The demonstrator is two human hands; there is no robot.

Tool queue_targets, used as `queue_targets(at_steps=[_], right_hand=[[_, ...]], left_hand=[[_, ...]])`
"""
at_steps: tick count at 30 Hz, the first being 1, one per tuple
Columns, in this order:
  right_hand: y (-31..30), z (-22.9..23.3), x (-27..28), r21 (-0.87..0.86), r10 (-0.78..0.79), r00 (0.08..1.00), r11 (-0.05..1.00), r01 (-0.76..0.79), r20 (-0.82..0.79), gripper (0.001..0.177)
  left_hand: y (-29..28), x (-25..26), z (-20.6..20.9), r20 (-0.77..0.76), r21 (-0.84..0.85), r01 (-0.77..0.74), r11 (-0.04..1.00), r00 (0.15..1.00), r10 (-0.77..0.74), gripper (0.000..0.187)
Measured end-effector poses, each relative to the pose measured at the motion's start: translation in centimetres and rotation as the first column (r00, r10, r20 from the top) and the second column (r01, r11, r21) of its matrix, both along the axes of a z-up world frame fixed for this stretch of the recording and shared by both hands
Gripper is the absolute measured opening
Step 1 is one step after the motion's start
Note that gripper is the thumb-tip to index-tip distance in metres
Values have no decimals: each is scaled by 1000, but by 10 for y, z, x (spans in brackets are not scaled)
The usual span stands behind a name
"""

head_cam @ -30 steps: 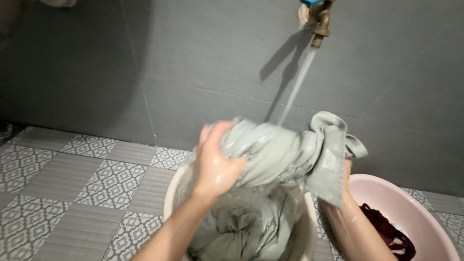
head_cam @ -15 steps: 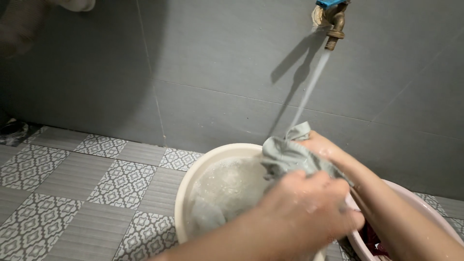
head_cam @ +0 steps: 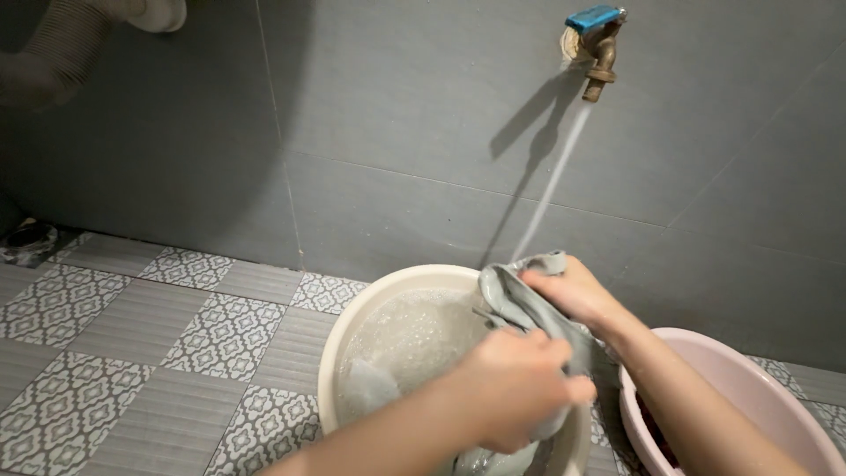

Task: The person turns on a wall tap and fills a white basin with water. They transfer several pieces of clothing from a pink basin into the white basin, then wash each item by hand, wringing out water and placing the wet clothes back into the pink basin. The person continues rinsing and wringing the remaining clothes under running water.

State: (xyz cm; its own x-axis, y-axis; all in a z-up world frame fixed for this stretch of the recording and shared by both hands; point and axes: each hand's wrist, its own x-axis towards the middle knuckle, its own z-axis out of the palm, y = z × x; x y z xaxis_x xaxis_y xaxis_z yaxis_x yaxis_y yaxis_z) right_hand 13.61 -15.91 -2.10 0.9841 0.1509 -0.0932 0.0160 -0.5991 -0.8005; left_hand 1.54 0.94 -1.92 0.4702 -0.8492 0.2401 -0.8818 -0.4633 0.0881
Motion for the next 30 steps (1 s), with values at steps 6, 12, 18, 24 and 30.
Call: queue_targets(at_steps=[6,12,18,24,30], right_hand=[[-26,-5,-5,174,-43,981,982,77,-190,33],[-29,-12,5,292,-393,919,883,369,26,28],[-28,4,13,302,-435,743,898,320,509,30],[-20,34,5,437,-395,661,893,113,637,32],[-19,37,0,539,-425,668,841,42,611,31]], left_hand=[[29,13,-15,-286,-272,-267,924,940,188,61],[31,-4,-46,-672,-464,-793,396,606,425,66],[39,-11,-64,-679,-296,-825,481,536,501,79],[57,-30,-31,-210,-550,-506,664,854,477,70],[90,-4,3,-647,-414,-600,685,723,242,52]])
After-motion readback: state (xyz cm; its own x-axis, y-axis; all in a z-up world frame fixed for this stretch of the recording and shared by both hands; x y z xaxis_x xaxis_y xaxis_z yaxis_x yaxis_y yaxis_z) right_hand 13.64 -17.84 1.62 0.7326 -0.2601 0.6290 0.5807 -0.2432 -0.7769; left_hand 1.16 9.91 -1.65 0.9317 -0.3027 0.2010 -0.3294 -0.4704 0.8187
